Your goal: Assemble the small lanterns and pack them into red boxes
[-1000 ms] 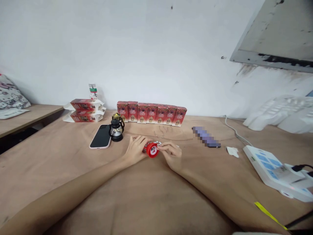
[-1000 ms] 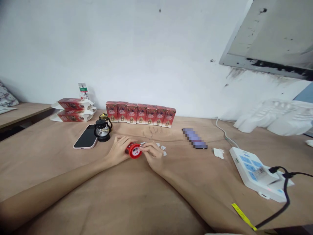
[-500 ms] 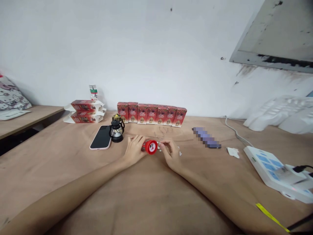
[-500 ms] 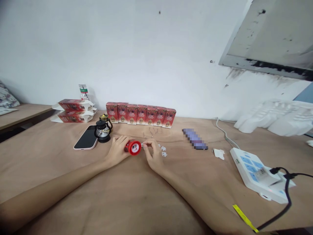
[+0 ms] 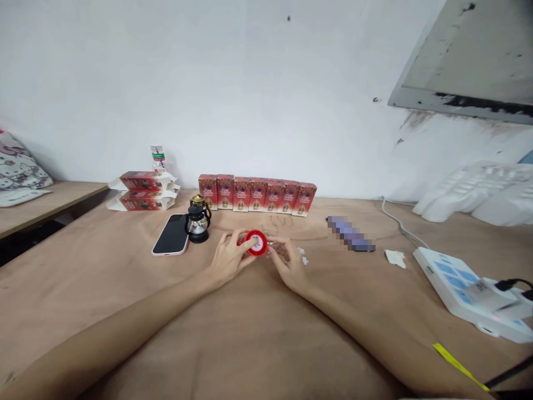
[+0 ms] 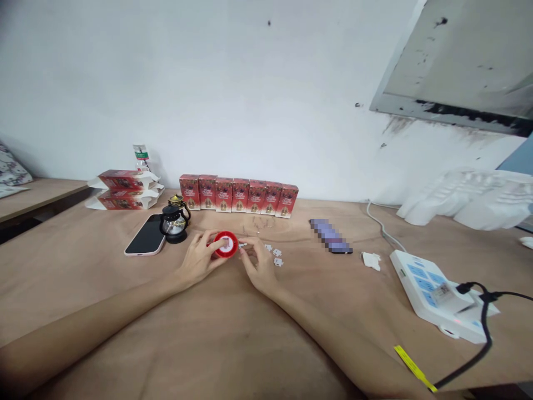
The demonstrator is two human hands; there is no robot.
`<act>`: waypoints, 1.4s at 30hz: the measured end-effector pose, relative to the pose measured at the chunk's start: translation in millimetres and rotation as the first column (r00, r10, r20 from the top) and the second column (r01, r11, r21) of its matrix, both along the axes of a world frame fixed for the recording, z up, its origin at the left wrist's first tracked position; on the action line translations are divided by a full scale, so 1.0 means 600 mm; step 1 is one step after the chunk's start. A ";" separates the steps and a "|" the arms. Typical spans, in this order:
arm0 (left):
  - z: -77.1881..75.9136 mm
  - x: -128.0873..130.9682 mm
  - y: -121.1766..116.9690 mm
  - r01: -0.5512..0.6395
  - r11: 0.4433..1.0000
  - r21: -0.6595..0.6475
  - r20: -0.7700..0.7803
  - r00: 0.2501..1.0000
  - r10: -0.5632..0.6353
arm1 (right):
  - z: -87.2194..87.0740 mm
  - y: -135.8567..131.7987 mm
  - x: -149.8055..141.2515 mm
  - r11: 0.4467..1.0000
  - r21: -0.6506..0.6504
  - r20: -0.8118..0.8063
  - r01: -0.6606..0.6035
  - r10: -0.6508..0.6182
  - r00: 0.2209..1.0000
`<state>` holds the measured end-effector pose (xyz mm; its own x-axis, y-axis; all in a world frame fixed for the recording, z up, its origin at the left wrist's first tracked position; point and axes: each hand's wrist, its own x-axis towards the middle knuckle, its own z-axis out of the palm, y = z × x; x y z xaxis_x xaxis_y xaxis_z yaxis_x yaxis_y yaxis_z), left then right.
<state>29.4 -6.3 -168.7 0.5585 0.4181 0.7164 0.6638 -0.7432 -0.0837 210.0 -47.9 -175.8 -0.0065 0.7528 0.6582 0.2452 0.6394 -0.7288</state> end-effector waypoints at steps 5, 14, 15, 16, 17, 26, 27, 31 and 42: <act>0.000 -0.002 0.003 -0.020 0.999 -0.026 -0.082 0.996 0.017 | -0.002 0.005 -0.002 0.995 -0.094 -0.113 -0.032 0.021 0.993; 0.022 -0.004 0.001 -0.013 0.998 -0.054 -0.254 0.967 -0.002 | -0.006 0.017 -0.003 0.976 -0.215 -0.260 -0.042 -0.015 0.965; 0.032 -0.003 0.003 -0.015 0.999 -0.050 -0.313 0.950 -0.001 | -0.007 0.019 -0.003 0.972 -0.229 -0.278 -0.047 -0.019 0.961; 0.044 -0.001 0.005 -0.020 0.999 -0.049 -0.381 0.925 0.000 | -0.009 0.021 -0.003 0.967 -0.248 -0.300 -0.060 -0.018 0.954; 0.058 0.003 0.008 -0.028 0.998 -0.050 -0.453 0.891 0.002 | -0.011 0.024 -0.003 0.958 -0.274 -0.329 -0.084 -0.011 0.944; 0.164 0.086 0.030 0.172 0.979 -0.110 -0.758 0.622 -0.194 | -0.013 0.044 -0.001 0.801 -0.390 -0.639 -0.455 0.121 0.760; 0.166 0.093 0.031 0.177 0.976 -0.125 -0.767 0.607 -0.208 | -0.012 0.044 -0.001 0.799 -0.390 -0.632 -0.457 0.129 0.764; 0.168 0.102 0.034 0.162 0.975 -0.152 -0.749 0.624 -0.221 | -0.015 0.046 -0.002 0.833 -0.402 -0.601 -0.379 0.072 0.796; 0.082 0.016 0.045 -0.049 0.998 -0.050 -0.220 0.975 0.037 | -0.015 0.041 -0.003 0.915 -0.375 -0.616 -0.146 -0.128 0.777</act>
<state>39.0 20.5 -119.4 0.6801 0.4802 0.5540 0.6651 -0.7219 -0.1908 208.0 -23.1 -184.7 0.2875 0.9411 0.1777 -0.3487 0.2757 -0.8958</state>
